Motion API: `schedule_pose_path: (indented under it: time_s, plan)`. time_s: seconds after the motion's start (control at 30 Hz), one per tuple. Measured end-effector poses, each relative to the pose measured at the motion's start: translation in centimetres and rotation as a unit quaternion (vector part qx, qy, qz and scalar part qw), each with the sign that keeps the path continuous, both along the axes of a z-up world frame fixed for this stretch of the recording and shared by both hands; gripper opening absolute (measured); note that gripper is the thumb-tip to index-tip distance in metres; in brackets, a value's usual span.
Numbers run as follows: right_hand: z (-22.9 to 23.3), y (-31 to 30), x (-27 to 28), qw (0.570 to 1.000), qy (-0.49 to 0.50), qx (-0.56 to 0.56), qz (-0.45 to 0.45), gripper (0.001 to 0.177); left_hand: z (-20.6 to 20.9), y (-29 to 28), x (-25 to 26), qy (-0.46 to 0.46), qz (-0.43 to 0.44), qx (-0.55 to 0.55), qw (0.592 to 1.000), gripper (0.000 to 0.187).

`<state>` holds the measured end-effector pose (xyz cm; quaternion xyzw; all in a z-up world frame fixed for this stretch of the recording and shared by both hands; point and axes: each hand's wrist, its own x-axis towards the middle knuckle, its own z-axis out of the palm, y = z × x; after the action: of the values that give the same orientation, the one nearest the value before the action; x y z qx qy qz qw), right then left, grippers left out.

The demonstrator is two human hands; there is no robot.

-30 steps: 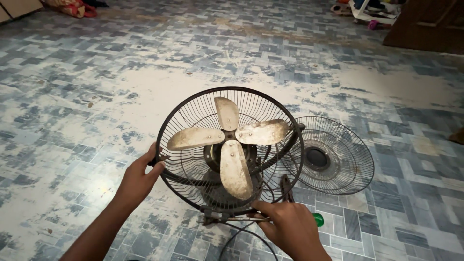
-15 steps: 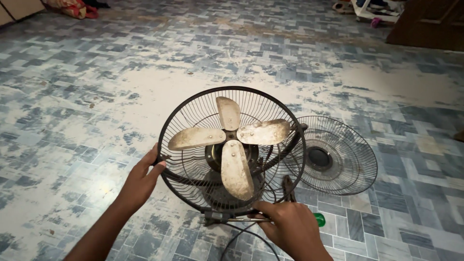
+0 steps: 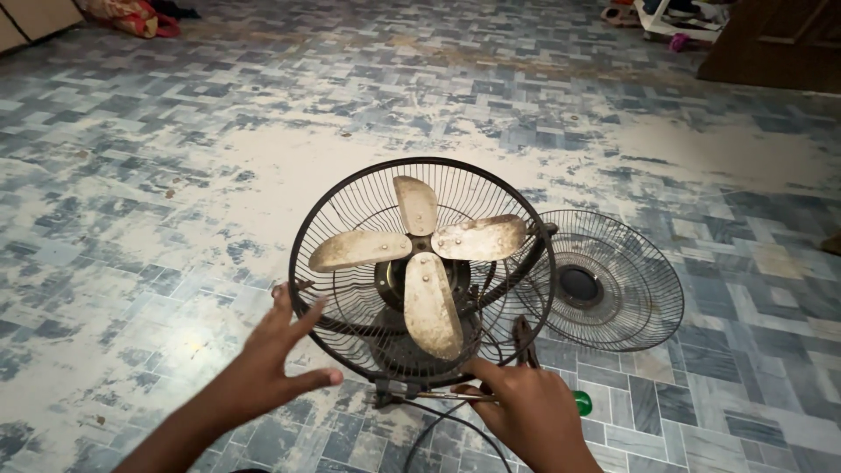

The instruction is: The person sits on the floor and uses a screwdriver and pliers to adjust and tighten components on an electric fan. They manipulate the fan's power cord and work on the rear grille area, occasionally repositioning the fan and tools.

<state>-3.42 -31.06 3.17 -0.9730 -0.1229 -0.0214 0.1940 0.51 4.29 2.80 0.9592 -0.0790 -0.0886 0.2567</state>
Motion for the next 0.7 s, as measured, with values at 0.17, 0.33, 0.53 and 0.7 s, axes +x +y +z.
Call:
schedule_pose_path:
  time_s: [0.17,0.33,0.53,0.7]
  plan:
    - [0.8,0.0,0.2,0.999,-0.002,0.03,0.038,0.055,-0.1,-1.7,-1.3,-0.116,0.019,-0.065,0.991,0.04]
    - [1.3,-0.6,-0.3,0.996,0.06,0.044,0.055,0.049,-0.2,-2.2,-2.1,-0.398,-0.026,0.043,0.916,0.022]
    - [0.8,-1.0,-0.3,0.989,-0.017,0.068,0.127,0.025,0.6,-1.4,-1.6,-0.372,-0.146,-0.012,0.917,0.014]
    - [-0.6,-1.5,0.5,0.983,-0.059,0.084,0.153,0.027,0.7,-1.1,-1.0,-0.426,-0.178,-0.022,0.887,0.01]
